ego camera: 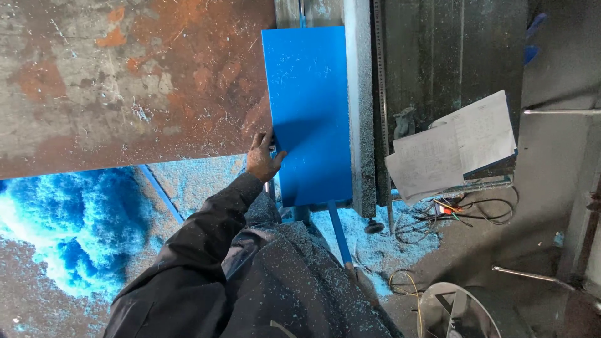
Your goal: Cutting blue plastic sheets on a table saw.
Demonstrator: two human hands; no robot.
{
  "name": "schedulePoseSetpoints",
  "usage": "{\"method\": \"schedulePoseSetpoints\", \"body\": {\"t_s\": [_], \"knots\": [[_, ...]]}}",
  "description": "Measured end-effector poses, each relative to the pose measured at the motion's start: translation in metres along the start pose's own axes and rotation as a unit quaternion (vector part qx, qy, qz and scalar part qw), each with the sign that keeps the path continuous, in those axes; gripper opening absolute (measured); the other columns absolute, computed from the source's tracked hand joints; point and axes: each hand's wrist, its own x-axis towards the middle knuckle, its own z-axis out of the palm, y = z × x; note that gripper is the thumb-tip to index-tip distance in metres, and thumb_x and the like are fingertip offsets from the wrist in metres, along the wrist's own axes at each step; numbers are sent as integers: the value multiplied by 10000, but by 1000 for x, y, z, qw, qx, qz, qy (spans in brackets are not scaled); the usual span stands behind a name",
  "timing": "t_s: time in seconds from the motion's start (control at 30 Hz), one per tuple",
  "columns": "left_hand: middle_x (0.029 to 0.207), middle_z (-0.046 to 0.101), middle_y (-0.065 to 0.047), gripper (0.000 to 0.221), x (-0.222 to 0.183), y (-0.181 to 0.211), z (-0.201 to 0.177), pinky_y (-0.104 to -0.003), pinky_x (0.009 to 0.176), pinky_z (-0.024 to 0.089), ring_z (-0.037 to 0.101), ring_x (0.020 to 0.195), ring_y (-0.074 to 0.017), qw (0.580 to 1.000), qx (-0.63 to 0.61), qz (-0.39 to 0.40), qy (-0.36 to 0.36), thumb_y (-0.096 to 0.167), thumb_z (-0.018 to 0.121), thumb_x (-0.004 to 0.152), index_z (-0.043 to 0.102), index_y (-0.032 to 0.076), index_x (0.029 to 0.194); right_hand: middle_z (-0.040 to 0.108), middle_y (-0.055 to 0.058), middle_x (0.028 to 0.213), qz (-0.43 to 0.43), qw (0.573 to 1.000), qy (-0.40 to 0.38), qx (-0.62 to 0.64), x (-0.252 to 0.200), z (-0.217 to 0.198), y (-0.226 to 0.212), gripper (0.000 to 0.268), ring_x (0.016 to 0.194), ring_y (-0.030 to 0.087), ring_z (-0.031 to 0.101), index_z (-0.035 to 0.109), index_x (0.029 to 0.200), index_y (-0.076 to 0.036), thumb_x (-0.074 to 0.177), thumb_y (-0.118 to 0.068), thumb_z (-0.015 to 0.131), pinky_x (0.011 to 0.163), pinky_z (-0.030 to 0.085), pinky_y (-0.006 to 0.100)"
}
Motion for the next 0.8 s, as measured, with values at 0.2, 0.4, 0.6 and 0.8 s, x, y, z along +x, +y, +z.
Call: {"method": "schedulePoseSetpoints", "body": {"t_s": [0.2,0.4,0.6,0.8], "knots": [[1354,538,-207,797,-16,2,13,-489,842,626,691,1080,-355,999,-25,-11,34,218,766,922,377,80,1603,628,108,878,3,1000,-10,0,28,2,-5,955,825,287,614,688,1165,-6,877,-883,443,769,467,430],[1315,513,-230,815,-10,-2,15,-499,858,611,664,1081,-389,999,15,18,47,182,751,917,342,50,1609,628,105,882,4,1000,-14,4,57,-7,-51,963,826,283,610,687,1173,-6,875,-887,438,771,466,433],[1344,510,-227,780,-2,-13,23,-507,875,602,655,1120,-396,998,21,21,47,164,744,922,352,42,1586,698,129,954,39,998,37,-26,9,-11,-104,871,918,310,679,692,1182,-107,855,-860,399,843,489,455],[1288,511,-222,771,7,18,-3,-515,878,578,642,1101,-402,999,17,0,36,131,726,905,356,48,1577,722,162,916,-32,995,60,-67,-10,-17,-135,907,891,345,692,710,1092,-72,849,-871,355,830,499,486]]}}
